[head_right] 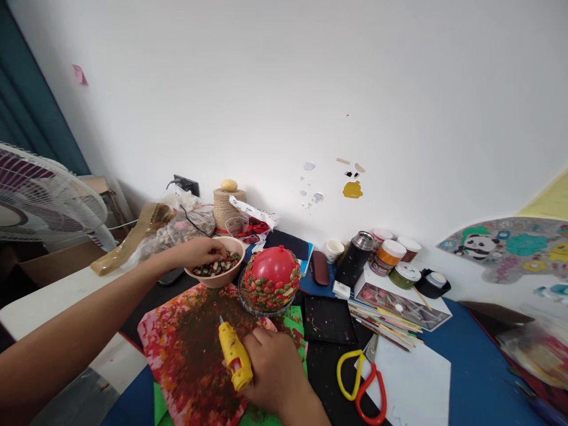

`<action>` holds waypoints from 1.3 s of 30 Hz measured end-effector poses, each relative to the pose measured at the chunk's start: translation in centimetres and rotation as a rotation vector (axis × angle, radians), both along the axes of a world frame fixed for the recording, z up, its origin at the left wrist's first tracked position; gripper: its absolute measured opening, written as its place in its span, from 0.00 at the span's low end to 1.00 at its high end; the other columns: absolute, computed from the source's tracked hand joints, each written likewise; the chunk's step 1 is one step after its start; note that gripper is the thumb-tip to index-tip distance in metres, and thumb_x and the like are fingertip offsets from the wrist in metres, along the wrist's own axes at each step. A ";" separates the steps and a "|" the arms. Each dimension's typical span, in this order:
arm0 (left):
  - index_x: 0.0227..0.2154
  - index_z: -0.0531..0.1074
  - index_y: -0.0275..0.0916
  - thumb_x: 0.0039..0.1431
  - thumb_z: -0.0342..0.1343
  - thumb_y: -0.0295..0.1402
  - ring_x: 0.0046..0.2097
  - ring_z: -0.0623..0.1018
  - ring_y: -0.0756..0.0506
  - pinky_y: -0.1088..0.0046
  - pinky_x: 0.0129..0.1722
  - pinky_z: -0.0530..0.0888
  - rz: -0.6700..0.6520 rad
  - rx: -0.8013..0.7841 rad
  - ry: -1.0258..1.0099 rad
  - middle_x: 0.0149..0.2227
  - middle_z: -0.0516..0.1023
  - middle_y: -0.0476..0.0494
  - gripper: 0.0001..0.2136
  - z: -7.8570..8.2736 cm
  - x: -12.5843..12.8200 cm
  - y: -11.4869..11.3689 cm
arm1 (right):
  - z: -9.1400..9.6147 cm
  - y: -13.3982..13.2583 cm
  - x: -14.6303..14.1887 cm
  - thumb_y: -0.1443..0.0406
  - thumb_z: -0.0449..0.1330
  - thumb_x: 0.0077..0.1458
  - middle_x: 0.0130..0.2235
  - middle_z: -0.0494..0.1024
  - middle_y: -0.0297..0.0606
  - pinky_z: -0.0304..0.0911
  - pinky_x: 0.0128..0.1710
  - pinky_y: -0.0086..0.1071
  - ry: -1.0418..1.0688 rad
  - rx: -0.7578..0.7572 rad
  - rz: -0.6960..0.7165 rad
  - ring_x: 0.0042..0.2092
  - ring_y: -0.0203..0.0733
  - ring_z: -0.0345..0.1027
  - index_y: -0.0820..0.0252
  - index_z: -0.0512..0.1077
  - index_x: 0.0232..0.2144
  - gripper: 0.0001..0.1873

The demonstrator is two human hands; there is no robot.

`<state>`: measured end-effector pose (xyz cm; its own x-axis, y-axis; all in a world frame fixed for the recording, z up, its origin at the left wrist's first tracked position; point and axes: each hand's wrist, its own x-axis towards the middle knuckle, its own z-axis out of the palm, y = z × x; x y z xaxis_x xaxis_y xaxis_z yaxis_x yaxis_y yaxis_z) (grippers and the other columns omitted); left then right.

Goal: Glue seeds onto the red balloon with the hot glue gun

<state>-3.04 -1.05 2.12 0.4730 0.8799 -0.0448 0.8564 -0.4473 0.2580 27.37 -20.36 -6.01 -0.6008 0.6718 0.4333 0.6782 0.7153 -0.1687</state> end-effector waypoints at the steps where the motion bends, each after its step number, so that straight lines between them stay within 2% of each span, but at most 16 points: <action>1: 0.44 0.85 0.44 0.66 0.52 0.39 0.46 0.85 0.38 0.67 0.47 0.77 0.015 0.014 -0.001 0.45 0.89 0.43 0.16 0.0 -0.2 0.1 | -0.1 0.0 0.0 0.56 0.66 0.65 0.32 0.81 0.35 0.48 0.29 0.39 -0.004 0.003 0.007 0.31 0.43 0.74 0.55 0.72 0.33 0.12; 5: 0.48 0.84 0.43 0.67 0.51 0.38 0.47 0.85 0.38 0.67 0.46 0.76 0.040 0.039 0.006 0.46 0.88 0.42 0.17 0.1 -0.7 0.1 | -0.4 0.0 0.0 0.54 0.66 0.65 0.32 0.81 0.35 0.48 0.28 0.39 -0.014 0.009 0.014 0.31 0.43 0.75 0.55 0.71 0.32 0.15; 11: 0.46 0.84 0.46 0.67 0.53 0.36 0.46 0.84 0.39 0.68 0.47 0.76 0.005 0.055 0.019 0.45 0.88 0.44 0.14 0.0 0.1 -0.2 | -0.2 0.0 0.1 0.57 0.65 0.65 0.32 0.81 0.35 0.49 0.28 0.38 -0.022 -0.020 0.002 0.32 0.44 0.75 0.54 0.72 0.33 0.11; 15: 0.45 0.85 0.45 0.67 0.53 0.36 0.47 0.84 0.38 0.67 0.48 0.77 -0.008 0.086 0.049 0.47 0.88 0.42 0.15 0.0 0.8 -0.2 | 0.0 -0.1 0.0 0.55 0.65 0.66 0.32 0.81 0.36 0.50 0.29 0.39 -0.018 -0.011 0.007 0.31 0.44 0.75 0.55 0.73 0.33 0.13; 21: 0.41 0.86 0.43 0.67 0.52 0.38 0.46 0.83 0.36 0.63 0.48 0.77 -0.016 0.115 0.119 0.46 0.88 0.37 0.15 -0.7 1.3 0.6 | -0.1 0.1 0.0 0.53 0.66 0.65 0.32 0.81 0.36 0.49 0.28 0.39 -0.025 -0.017 0.013 0.31 0.44 0.75 0.55 0.73 0.33 0.15; 24: 0.40 0.85 0.43 0.66 0.54 0.39 0.45 0.83 0.36 0.63 0.48 0.78 -0.015 0.119 0.132 0.44 0.88 0.37 0.14 -1.1 1.4 1.0 | -0.1 0.1 0.0 0.53 0.67 0.64 0.32 0.81 0.36 0.48 0.28 0.39 -0.018 -0.006 0.015 0.31 0.44 0.74 0.55 0.73 0.33 0.14; 32: 0.39 0.84 0.43 0.64 0.56 0.31 0.50 0.83 0.35 0.62 0.52 0.77 -0.056 0.137 0.107 0.48 0.86 0.37 0.11 -1.9 2.0 1.1 | -0.3 0.1 -0.1 0.51 0.65 0.66 0.31 0.80 0.36 0.44 0.27 0.39 -0.022 0.012 0.025 0.31 0.43 0.71 0.55 0.73 0.33 0.16; 39: 0.38 0.85 0.43 0.62 0.56 0.30 0.49 0.82 0.34 0.60 0.54 0.76 -0.073 0.133 0.103 0.45 0.86 0.36 0.11 -2.3 2.4 1.4 | -0.5 0.1 -0.1 0.50 0.65 0.64 0.32 0.80 0.35 0.45 0.28 0.39 -0.039 -0.003 0.028 0.31 0.44 0.70 0.55 0.72 0.34 0.16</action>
<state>-0.68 0.34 -0.18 0.5346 0.8449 0.0182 0.8394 -0.5333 0.1045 27.30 -20.26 -6.50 -0.6356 0.6559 0.4072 0.6640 0.7335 -0.1452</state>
